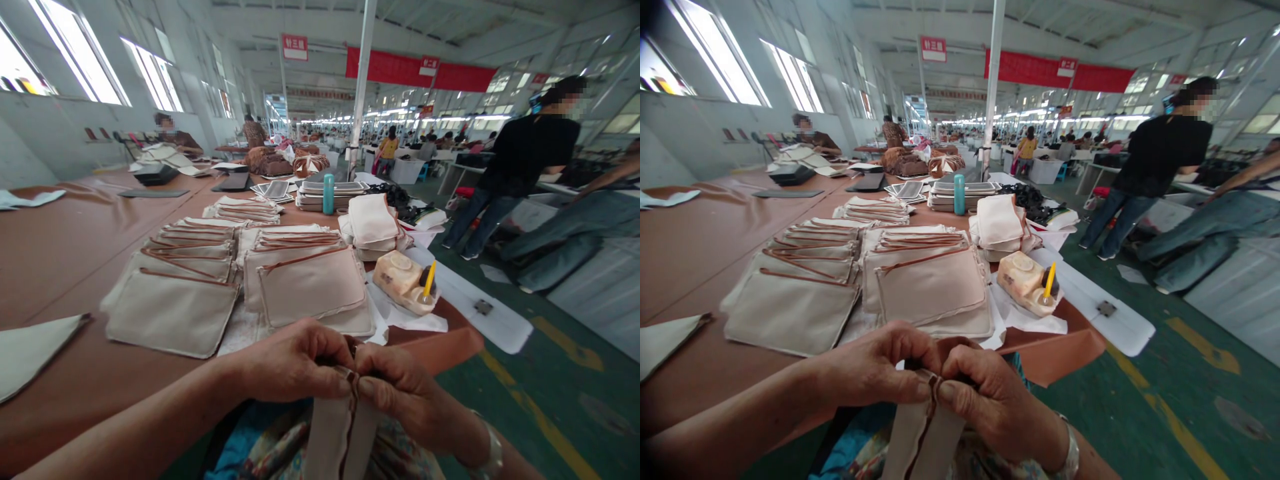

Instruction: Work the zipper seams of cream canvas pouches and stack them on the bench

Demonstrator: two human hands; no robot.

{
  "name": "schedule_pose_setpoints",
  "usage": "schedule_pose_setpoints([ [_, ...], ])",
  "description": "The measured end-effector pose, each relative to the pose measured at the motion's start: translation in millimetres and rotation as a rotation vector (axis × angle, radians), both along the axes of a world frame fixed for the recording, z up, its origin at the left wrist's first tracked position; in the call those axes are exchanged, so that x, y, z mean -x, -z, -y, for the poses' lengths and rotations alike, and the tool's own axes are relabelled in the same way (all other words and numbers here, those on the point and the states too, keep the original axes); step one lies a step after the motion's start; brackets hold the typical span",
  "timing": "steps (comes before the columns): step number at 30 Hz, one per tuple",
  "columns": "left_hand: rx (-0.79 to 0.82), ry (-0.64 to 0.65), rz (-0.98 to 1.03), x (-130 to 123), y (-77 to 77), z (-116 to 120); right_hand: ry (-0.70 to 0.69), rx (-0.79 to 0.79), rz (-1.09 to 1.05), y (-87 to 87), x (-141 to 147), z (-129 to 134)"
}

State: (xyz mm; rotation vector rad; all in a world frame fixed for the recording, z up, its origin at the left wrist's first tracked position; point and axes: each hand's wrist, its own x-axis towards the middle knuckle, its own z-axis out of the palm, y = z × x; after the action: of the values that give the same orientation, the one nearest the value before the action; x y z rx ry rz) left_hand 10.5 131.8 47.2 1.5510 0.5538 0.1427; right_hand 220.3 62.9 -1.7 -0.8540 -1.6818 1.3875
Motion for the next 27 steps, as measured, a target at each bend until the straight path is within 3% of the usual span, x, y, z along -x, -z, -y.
schedule_pose_setpoints([
  [6,0.069,-0.069,-0.006,-6,5.1,3,0.037,0.159,-0.022,7.6,0,0],
  [14,-0.108,-0.093,-0.129,-9,6.1,3,0.072,0.134,0.042,-1.7,3,-6],
  [27,-0.088,-0.154,-0.146,-12,22.9,-1,0.092,0.240,0.027,3.4,-3,-7],
])
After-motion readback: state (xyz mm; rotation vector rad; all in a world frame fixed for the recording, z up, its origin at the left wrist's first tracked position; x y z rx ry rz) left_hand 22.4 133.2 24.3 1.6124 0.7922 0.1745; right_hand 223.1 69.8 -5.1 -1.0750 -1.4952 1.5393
